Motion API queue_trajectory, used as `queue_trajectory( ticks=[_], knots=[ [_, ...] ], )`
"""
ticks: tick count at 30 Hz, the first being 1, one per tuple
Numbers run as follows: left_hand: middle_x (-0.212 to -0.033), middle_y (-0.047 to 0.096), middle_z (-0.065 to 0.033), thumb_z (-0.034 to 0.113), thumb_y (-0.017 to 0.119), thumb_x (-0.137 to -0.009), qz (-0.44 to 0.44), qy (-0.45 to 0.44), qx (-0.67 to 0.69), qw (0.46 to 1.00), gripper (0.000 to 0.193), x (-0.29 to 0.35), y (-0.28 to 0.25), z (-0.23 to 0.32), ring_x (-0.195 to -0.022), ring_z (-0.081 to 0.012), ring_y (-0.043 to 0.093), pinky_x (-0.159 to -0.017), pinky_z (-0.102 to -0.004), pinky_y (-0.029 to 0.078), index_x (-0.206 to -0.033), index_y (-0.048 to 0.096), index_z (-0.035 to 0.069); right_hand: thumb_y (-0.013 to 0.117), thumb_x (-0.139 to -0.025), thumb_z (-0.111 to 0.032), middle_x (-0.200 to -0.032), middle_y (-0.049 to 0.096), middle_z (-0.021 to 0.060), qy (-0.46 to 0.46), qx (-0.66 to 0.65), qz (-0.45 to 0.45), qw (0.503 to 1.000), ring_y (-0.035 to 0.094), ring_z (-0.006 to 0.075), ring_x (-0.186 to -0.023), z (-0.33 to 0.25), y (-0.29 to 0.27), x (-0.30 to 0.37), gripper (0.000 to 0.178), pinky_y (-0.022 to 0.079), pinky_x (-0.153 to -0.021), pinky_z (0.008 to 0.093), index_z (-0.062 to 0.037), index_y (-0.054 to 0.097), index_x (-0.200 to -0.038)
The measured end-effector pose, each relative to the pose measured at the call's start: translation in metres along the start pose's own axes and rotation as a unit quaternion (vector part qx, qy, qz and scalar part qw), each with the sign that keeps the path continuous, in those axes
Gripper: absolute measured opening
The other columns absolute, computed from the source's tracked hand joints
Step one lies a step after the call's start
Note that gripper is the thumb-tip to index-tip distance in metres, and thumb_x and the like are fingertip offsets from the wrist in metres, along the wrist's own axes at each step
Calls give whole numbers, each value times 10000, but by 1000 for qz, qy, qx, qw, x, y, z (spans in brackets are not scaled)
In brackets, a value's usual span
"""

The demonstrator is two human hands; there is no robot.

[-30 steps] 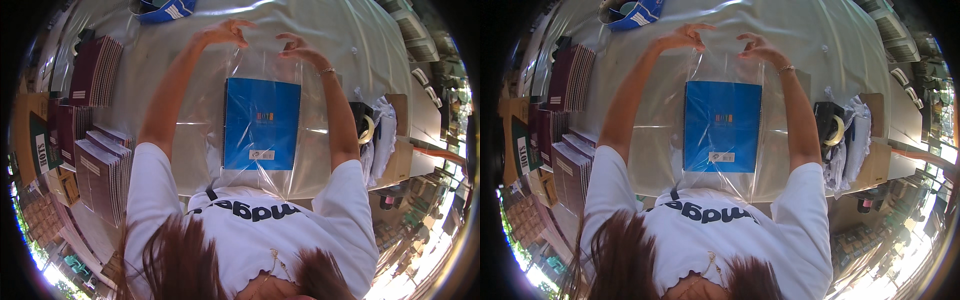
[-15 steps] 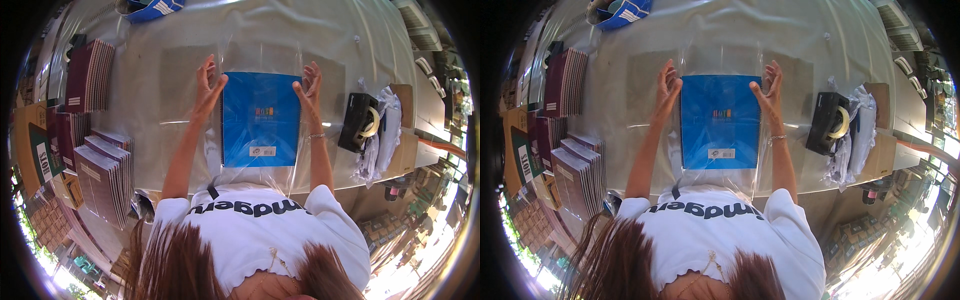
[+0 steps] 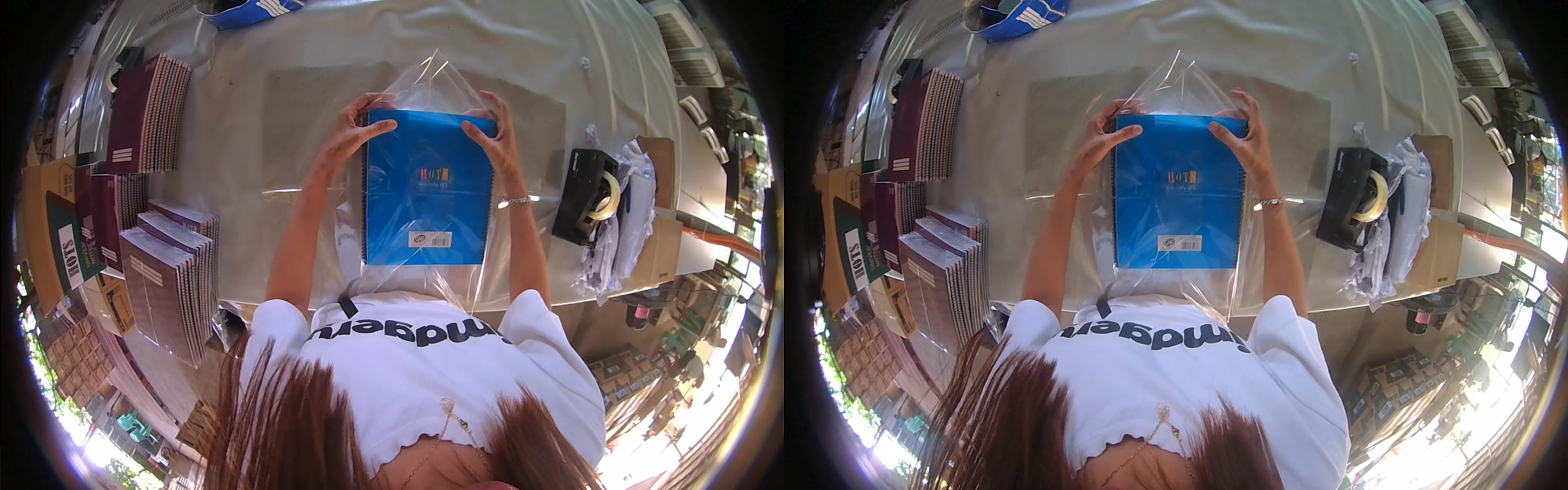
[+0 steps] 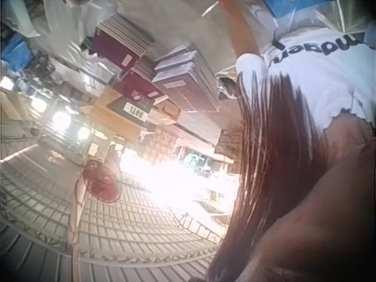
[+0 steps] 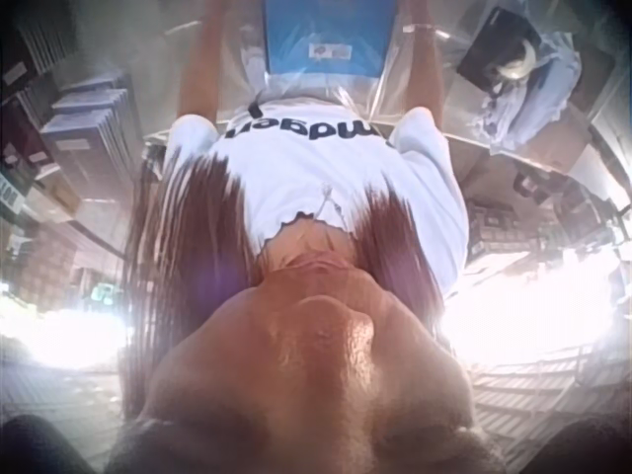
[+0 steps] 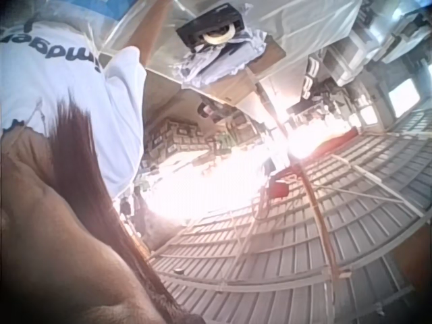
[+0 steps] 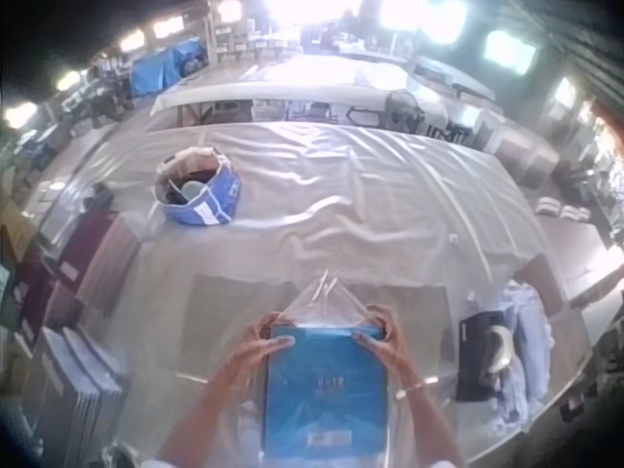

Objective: The person wraps notebooks in plastic film and applies adhesive tape. The person stacks notebooks on a table and secures the plastic wrapping around a stack by hand and with tape.

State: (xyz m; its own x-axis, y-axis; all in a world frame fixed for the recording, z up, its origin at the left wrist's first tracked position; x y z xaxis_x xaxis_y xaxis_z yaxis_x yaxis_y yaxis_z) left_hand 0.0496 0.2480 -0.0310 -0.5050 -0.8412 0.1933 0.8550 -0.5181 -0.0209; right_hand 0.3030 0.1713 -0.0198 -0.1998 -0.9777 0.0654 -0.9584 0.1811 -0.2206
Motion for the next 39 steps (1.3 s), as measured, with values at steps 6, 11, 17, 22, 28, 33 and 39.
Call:
queue_trajectory(
  ticks=[6, 11, 17, 22, 28, 33, 39],
  knots=[
    [-975, 651, -19, 303, 725, -787, -80, -55, -7, 995, 313, -14, -3, 9, -958, -110, 562, -848, -229, 426, -999, 678, 78, 733, -784, -325, -870, 660, 23, 55, -8, -93, 994, 593, 107, -820, 3, -1, -16, 320, 464, -744, 230, -65, 687, -965],
    [-938, 656, -28, 354, 672, -815, -67, -129, -30, 989, 335, -29, -8, 13, -911, -121, 574, -814, -243, 429, -979, 684, 61, 688, -826, -338, -787, 654, 9, 121, -41, -123, 984, 576, 75, -731, 5, 2, -27, 311, 445, -661, 195, -39, 708, -910],
    [-950, 662, -71, 294, 658, -804, -106, -189, -118, 969, 314, -48, -7, 5, -871, -152, 587, -777, -258, 437, -993, 685, 45, 691, -821, -320, -760, 654, 31, 134, 16, -163, 977, 581, 75, -655, 18, 3, -51, 301, 439, -592, 191, -27, 697, -893],
    [-909, 658, -95, 211, 706, -756, -83, -166, -204, 961, 304, -60, -8, -2, -867, -164, 595, -749, -275, 455, -991, 661, 24, 708, -776, -261, -673, 627, 45, 149, 126, -190, 962, 546, 87, -587, 18, 8, -65, 236, 406, -546, 211, -26, 694, -782],
    [-1020, 621, -149, 199, 700, -779, 114, 108, -403, 901, 318, -48, 21, 41, -912, -287, 604, -794, -349, 478, -1029, 611, 24, 715, -702, -232, -615, 616, 63, 124, 227, -150, 954, 550, 111, -569, 11, 12, -70, 227, 412, -541, 242, -8, 693, -729],
    [-1131, 589, -148, 383, 577, -865, -21, 198, -414, 888, 408, -23, 78, 55, -1030, -335, 564, -868, -393, 464, -1108, 599, 56, 732, -668, -267, -730, 670, 158, 118, 243, -159, 950, 647, 222, -691, 20, 10, -75, 272, 483, -657, 318, -20, 713, -780],
    [-1207, 559, -153, 758, 401, -770, -165, 2, -532, 831, 834, -39, 93, 47, -1152, -308, 505, -945, -415, 425, -1234, 558, 82, 744, -669, -303, -799, 685, 146, 87, 174, -115, 974, 659, 237, -741, 21, 11, -82, 342, 500, -686, 319, -16, 700, -851]
  ],
)
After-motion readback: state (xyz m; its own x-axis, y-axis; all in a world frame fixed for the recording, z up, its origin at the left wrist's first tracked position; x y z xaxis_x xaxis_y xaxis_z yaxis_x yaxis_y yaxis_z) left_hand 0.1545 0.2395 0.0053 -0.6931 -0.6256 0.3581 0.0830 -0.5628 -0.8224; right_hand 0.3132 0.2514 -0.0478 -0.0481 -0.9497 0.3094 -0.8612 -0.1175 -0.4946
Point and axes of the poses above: each hand's wrist, its own x-axis away from the middle knuckle, its own y-axis out of the palm, z = x × y, the point moved 4 cm from there along -x, towards the middle knuckle
